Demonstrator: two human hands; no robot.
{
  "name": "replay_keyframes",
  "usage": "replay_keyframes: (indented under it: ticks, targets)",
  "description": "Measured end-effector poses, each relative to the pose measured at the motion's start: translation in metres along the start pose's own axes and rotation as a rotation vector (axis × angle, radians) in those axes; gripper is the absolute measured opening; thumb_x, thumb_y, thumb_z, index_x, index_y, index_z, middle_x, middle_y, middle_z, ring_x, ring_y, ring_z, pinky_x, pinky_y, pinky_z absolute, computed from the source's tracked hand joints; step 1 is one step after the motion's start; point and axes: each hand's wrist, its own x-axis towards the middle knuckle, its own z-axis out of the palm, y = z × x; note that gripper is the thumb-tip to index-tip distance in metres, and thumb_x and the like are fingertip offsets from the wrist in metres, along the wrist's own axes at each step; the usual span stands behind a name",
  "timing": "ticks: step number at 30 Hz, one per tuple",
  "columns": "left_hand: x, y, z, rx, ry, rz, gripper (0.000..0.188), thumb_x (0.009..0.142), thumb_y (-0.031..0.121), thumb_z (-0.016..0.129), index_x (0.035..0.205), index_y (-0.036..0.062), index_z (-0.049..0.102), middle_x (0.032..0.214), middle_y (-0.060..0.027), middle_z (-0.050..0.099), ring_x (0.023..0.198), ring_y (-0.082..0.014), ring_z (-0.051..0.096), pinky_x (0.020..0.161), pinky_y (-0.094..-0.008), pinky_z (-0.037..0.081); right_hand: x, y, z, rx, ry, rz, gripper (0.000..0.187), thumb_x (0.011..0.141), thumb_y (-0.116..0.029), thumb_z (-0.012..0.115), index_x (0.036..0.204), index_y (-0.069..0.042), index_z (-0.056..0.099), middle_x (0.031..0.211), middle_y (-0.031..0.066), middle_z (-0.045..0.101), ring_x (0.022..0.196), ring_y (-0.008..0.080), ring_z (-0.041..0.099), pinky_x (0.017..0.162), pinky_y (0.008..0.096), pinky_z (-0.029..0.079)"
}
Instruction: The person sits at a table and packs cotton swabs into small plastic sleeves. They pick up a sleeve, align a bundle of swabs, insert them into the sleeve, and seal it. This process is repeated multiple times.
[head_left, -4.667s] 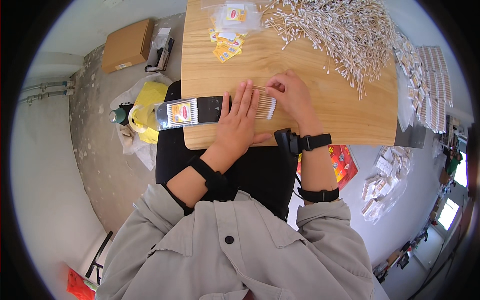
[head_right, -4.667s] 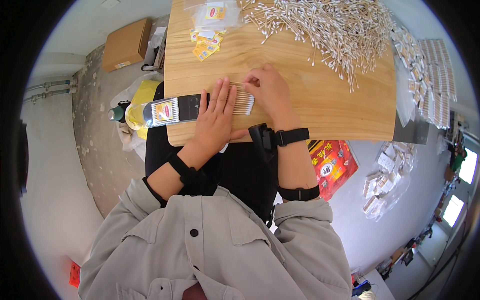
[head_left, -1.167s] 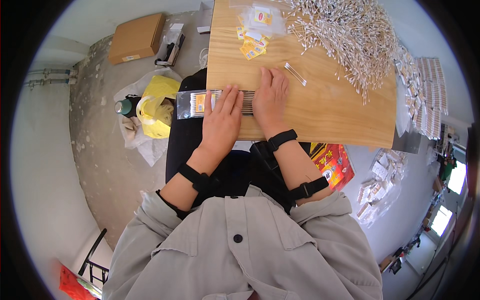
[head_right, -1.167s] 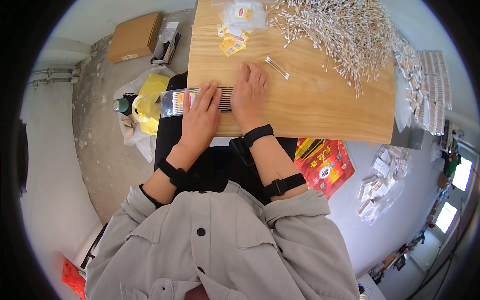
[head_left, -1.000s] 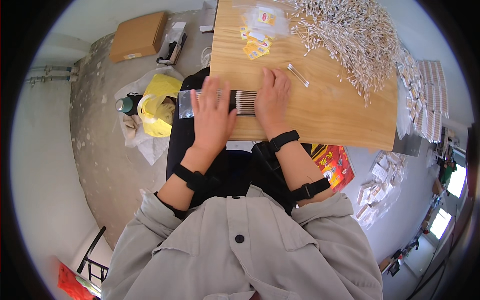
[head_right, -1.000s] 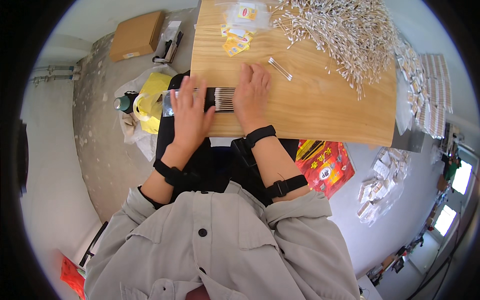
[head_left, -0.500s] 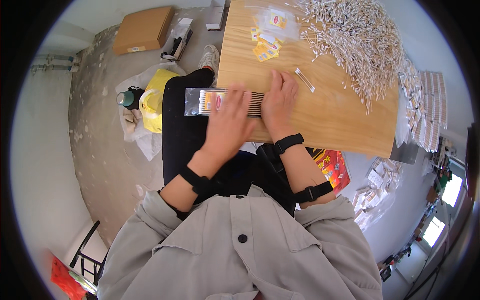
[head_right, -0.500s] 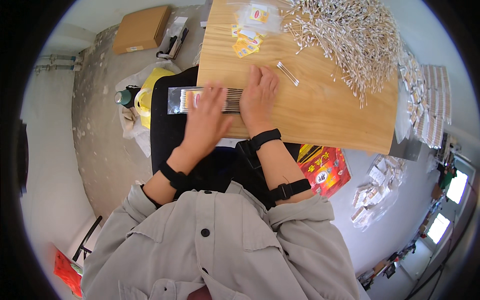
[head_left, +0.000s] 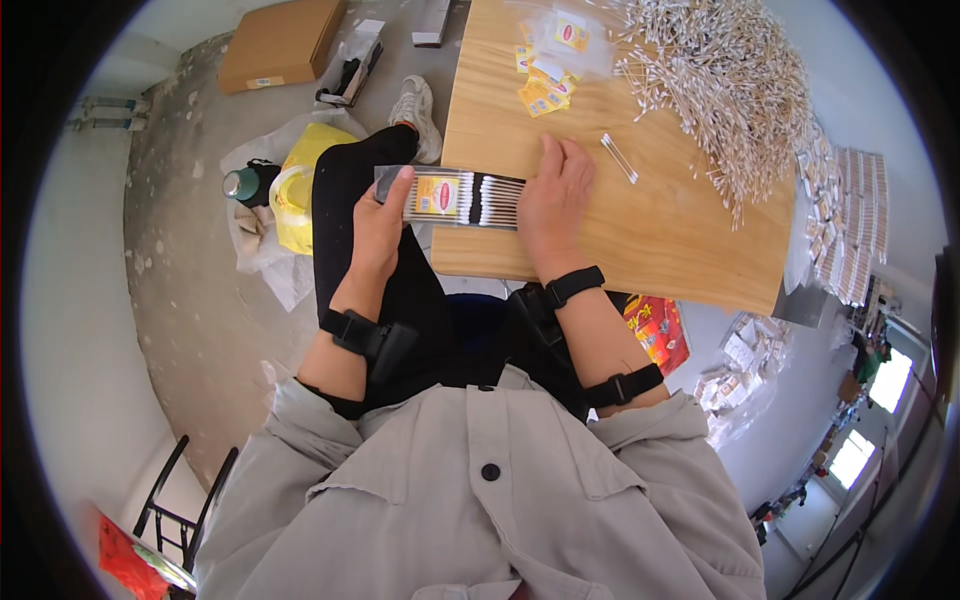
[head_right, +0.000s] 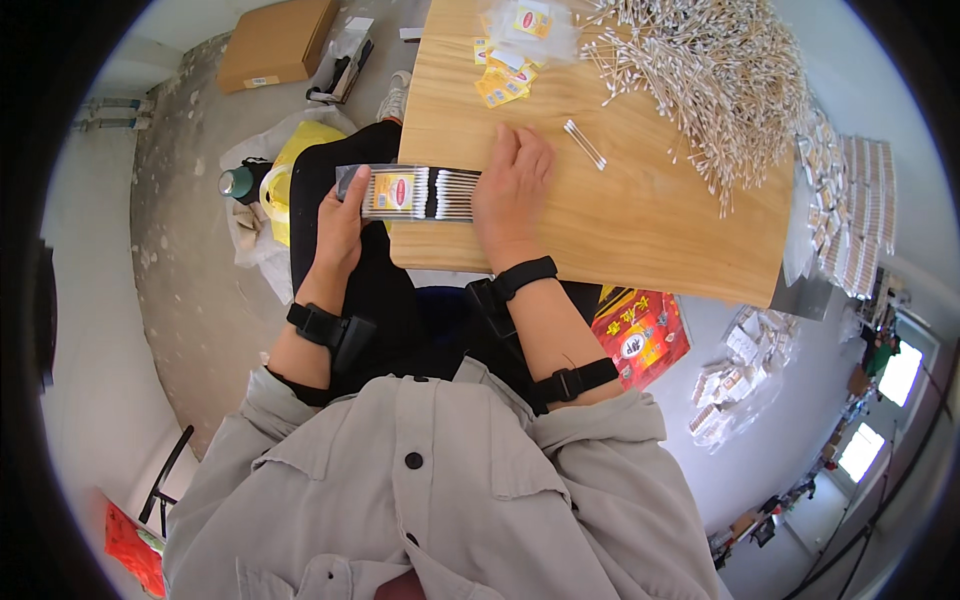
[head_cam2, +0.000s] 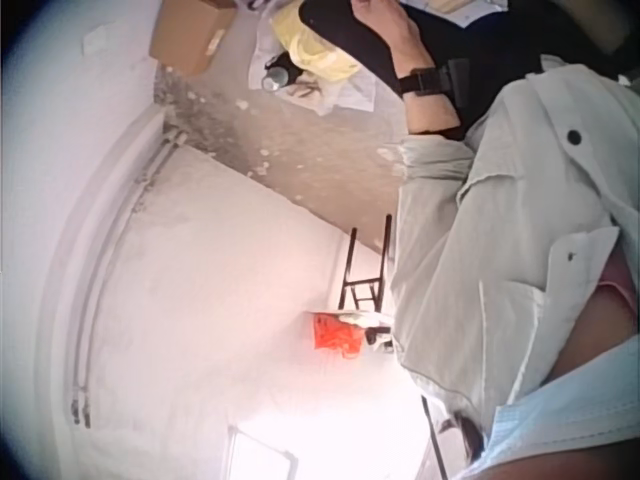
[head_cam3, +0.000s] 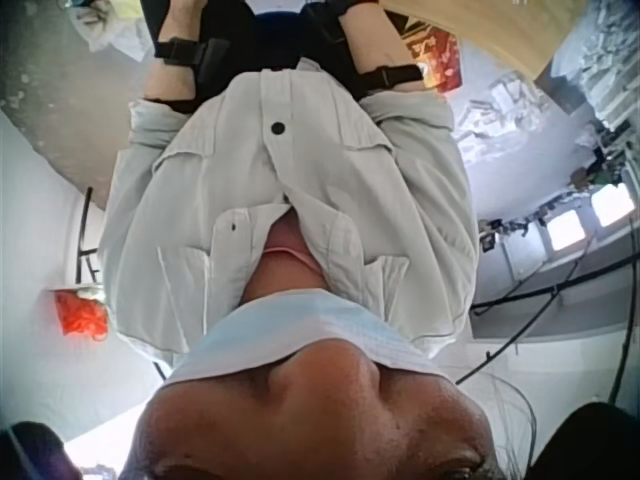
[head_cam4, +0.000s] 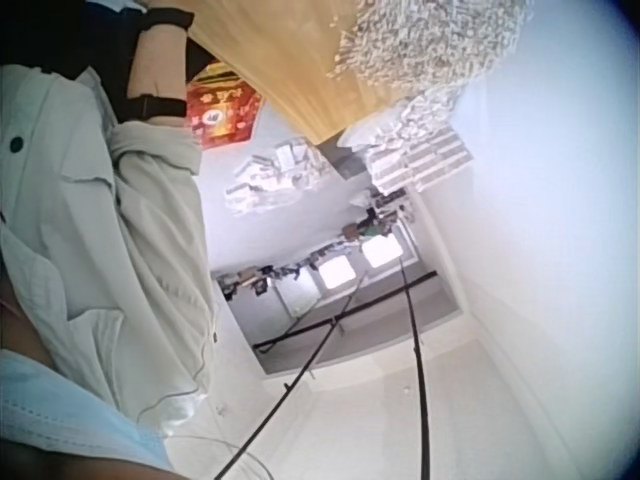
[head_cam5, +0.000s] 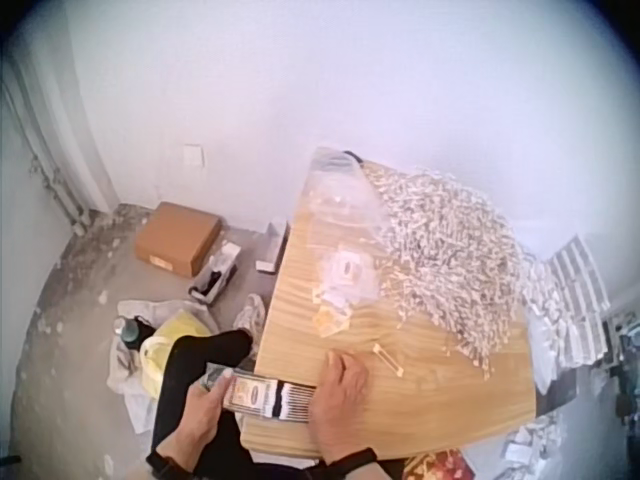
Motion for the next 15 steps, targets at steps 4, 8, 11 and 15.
replay_keyframes:
  ticks: [4, 8, 11, 15]
  targets:
    - [0.007, -0.010, -0.003, -0.052, -0.006, 0.037, 0.029, 0.096, 0.029, 0.065, 0.099, 0.0004, 0.065, 0.089, -0.0037, 0.068, 0.078, -0.0085, 0.063, 0.073, -0.0240, 0.050, 0.000, -0.002, 0.000, 0.014, -0.008, 0.011, 0.034, 0.085, 0.002, 0.053, 0.119, 0.001, 0.054, 0.115, 0.0167, 0.050, 0.113, 0.0378, 0.047, 0.101, 0.0474, 0.038]
    - [0.009, -0.013, -0.004, -0.078, 0.001, 0.026, 0.029, 0.097, 0.029, 0.063, 0.098, 0.0001, 0.064, 0.089, -0.0040, 0.068, 0.079, -0.0088, 0.064, 0.074, -0.0245, 0.050, 0.000, -0.003, 0.000, -0.017, -0.007, -0.007, 0.035, 0.083, 0.003, 0.053, 0.118, 0.001, 0.054, 0.114, 0.0169, 0.050, 0.113, 0.0376, 0.047, 0.100, 0.0475, 0.038]
    - [0.009, -0.013, -0.004, -0.099, -0.017, 0.024, 0.028, 0.097, 0.028, 0.063, 0.098, 0.0004, 0.064, 0.088, -0.0041, 0.068, 0.078, -0.0089, 0.063, 0.073, -0.0245, 0.051, 0.001, -0.003, 0.001, -0.027, -0.010, -0.012, 0.036, 0.082, 0.002, 0.053, 0.118, 0.001, 0.054, 0.113, 0.0170, 0.051, 0.114, 0.0378, 0.047, 0.101, 0.0477, 0.038]
    - [0.015, -0.018, -0.006, -0.142, -0.043, 0.028, 0.027, 0.097, 0.027, 0.063, 0.098, 0.0003, 0.064, 0.087, -0.0040, 0.068, 0.077, -0.0088, 0.063, 0.073, -0.0241, 0.051, 0.002, -0.013, 0.004, 0.008, -0.012, -0.017, 0.036, 0.082, 0.002, 0.053, 0.118, 0.002, 0.054, 0.113, 0.0170, 0.051, 0.115, 0.0382, 0.047, 0.102, 0.0481, 0.037]
